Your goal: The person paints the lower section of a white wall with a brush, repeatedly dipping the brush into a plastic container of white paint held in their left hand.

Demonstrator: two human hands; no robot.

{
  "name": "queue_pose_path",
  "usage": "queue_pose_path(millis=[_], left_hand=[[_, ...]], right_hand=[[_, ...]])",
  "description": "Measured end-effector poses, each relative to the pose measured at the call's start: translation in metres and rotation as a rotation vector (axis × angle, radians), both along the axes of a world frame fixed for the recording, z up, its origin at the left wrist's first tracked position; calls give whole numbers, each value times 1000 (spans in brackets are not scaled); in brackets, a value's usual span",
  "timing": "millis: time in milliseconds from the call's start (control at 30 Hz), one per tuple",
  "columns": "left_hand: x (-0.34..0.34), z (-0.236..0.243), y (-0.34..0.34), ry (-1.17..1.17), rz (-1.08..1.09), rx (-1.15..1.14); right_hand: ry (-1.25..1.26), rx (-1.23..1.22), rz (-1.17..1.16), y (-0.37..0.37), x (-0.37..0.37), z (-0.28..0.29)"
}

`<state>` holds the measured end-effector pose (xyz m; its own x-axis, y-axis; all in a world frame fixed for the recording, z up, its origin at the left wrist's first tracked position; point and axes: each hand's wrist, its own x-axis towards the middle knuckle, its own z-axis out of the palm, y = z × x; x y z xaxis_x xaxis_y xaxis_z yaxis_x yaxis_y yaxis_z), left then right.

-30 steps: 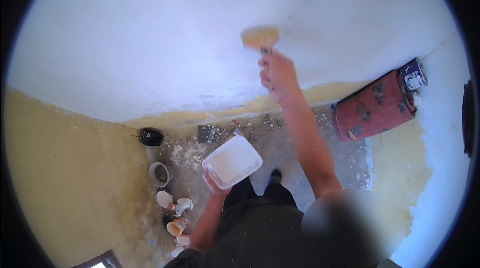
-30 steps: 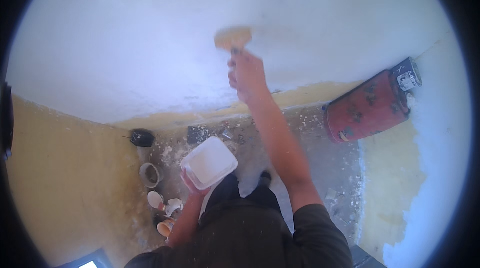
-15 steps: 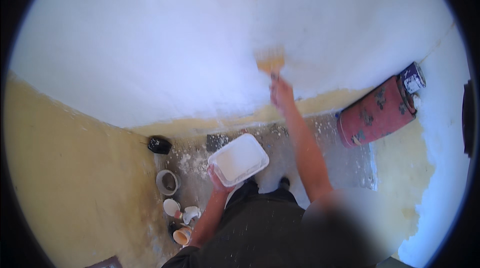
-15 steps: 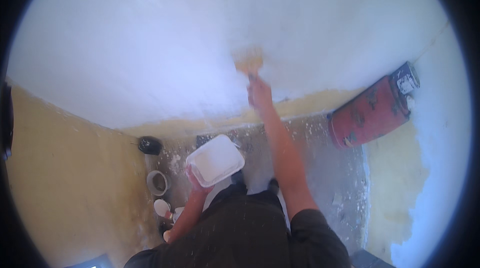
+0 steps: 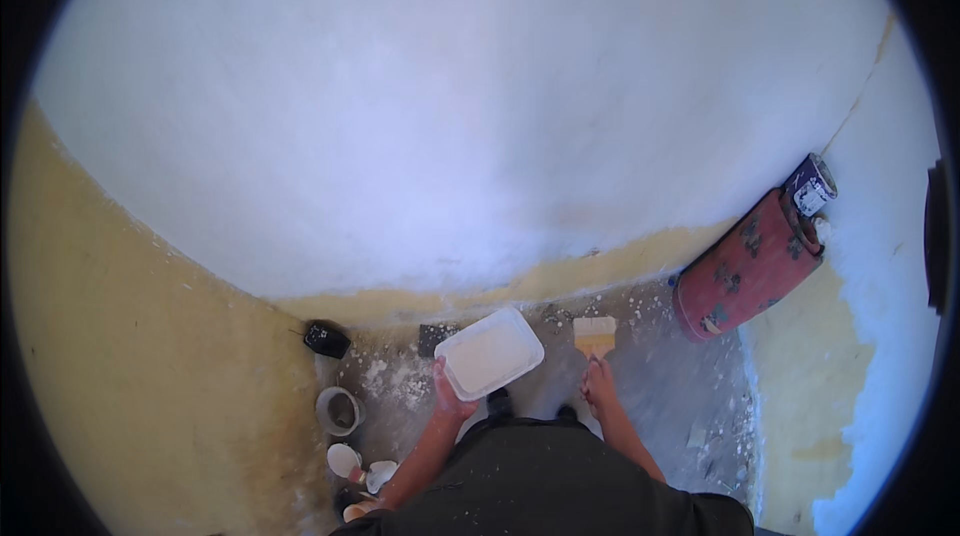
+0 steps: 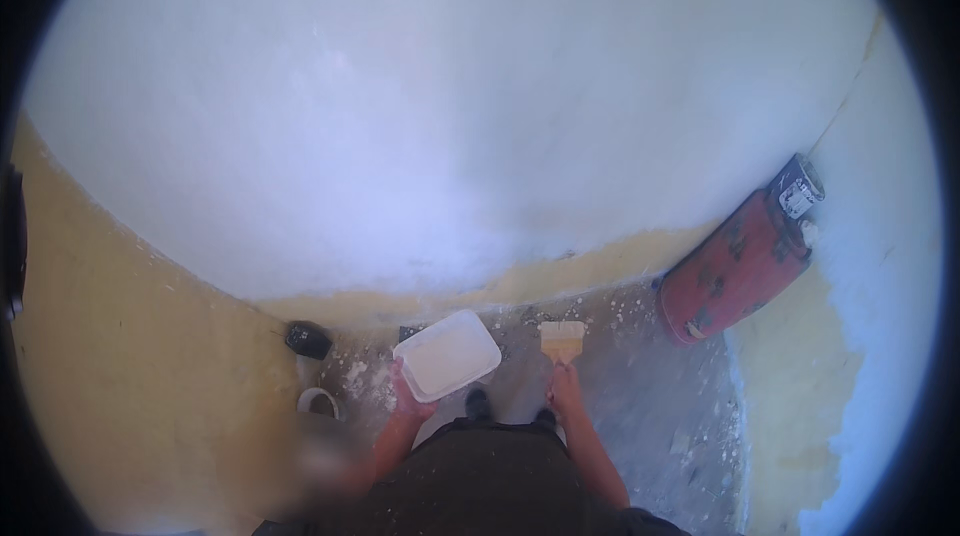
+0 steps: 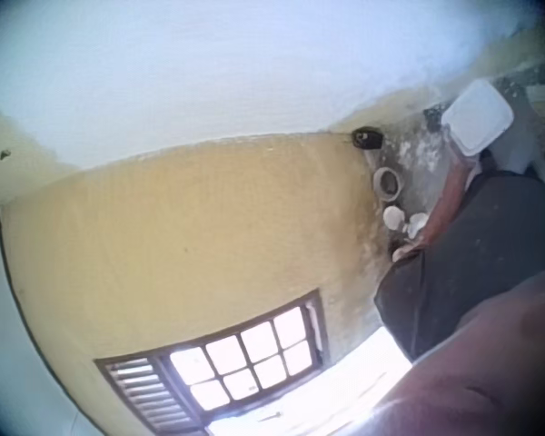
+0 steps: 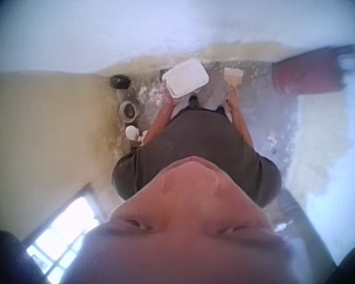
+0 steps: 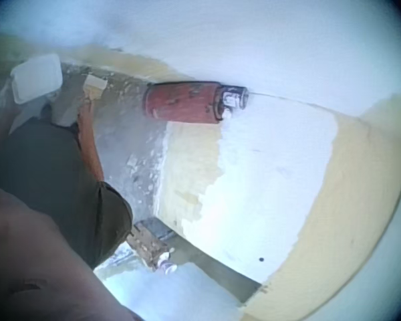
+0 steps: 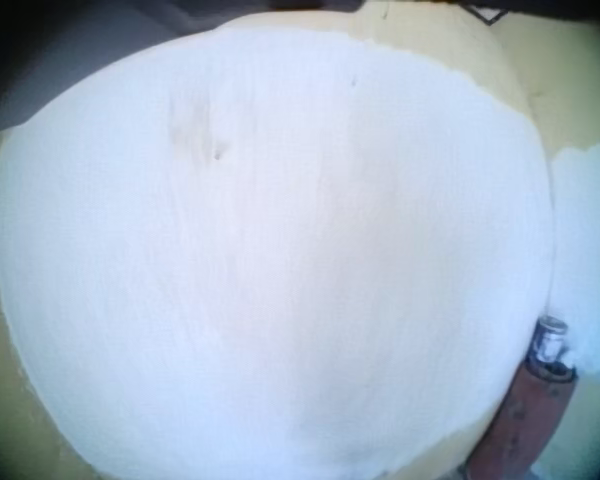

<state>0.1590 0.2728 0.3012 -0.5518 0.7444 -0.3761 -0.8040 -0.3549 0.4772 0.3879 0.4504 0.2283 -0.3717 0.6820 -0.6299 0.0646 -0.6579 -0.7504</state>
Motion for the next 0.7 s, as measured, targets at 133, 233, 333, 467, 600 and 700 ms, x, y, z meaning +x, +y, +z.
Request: queue_pose_path(millis=[133,233,333,467,600,700], left_hand=[[29,-6,21,-54,-53,42],[53,-2,37,-53,-79,35],[86,14,54,-46,-54,62],[118,28,70,-72,-32,64],[139,51,80,-30,-17,162],[154,80,95,-8,42,89]], right_hand=[[-80,360,71,2,50,58],[-133,874,298,28,65,93],[-244,1366,580,53,55,189],[-499,1657,946,59,56,278],[-690,1820,1293,67,58,307],[-790,1921,1433,74,57,318]])
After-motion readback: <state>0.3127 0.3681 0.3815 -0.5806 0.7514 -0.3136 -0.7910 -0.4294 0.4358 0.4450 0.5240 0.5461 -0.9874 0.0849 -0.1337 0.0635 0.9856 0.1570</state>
